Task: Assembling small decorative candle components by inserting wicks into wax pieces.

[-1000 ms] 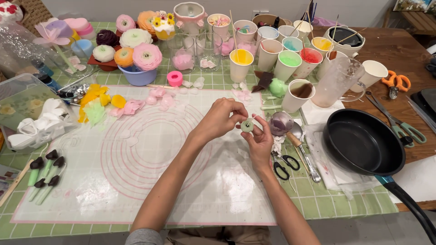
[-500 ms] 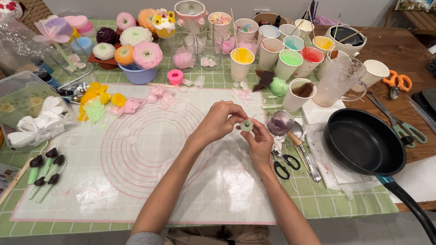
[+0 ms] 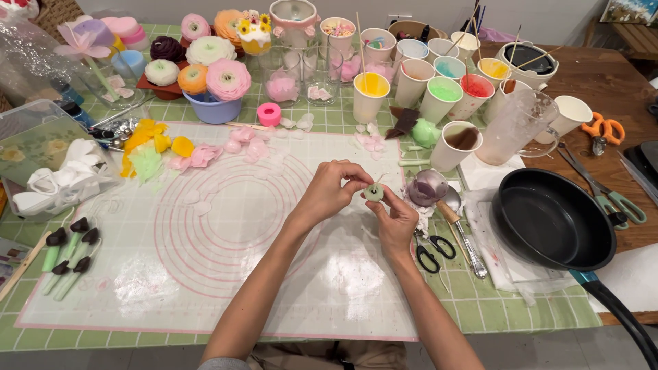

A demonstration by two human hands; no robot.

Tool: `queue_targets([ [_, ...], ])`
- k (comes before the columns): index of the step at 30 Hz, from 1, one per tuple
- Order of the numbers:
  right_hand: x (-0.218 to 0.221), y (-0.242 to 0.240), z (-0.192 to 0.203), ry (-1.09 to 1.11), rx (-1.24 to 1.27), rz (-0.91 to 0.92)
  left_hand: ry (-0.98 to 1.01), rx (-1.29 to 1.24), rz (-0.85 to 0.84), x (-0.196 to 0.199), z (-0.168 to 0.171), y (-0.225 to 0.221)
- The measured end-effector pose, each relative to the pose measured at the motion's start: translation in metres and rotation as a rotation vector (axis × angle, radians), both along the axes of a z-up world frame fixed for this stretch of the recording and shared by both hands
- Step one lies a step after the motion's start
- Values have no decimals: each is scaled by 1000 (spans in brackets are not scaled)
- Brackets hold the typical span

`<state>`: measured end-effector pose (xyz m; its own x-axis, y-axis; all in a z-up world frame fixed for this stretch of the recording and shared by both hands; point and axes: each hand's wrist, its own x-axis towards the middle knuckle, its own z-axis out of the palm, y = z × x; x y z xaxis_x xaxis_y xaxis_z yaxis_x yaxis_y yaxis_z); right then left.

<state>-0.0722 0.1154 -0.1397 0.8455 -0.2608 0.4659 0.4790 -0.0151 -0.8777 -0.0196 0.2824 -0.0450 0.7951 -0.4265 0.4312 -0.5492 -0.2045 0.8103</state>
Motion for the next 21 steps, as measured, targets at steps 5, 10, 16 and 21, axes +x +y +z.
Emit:
queue_targets([
  [5, -2, 4, 9, 28, 79, 34, 104, -27, 7, -4, 3, 2],
  [10, -2, 2, 10, 28, 91, 66, 158, -90, 26, -6, -5, 3],
  [16, 3, -2, -4, -34, 51, 42, 216, -172, 2, -13, -12, 2],
  [21, 3, -2, -3, -4, 85, 12, 126, -173, 30, -17, -14, 0],
])
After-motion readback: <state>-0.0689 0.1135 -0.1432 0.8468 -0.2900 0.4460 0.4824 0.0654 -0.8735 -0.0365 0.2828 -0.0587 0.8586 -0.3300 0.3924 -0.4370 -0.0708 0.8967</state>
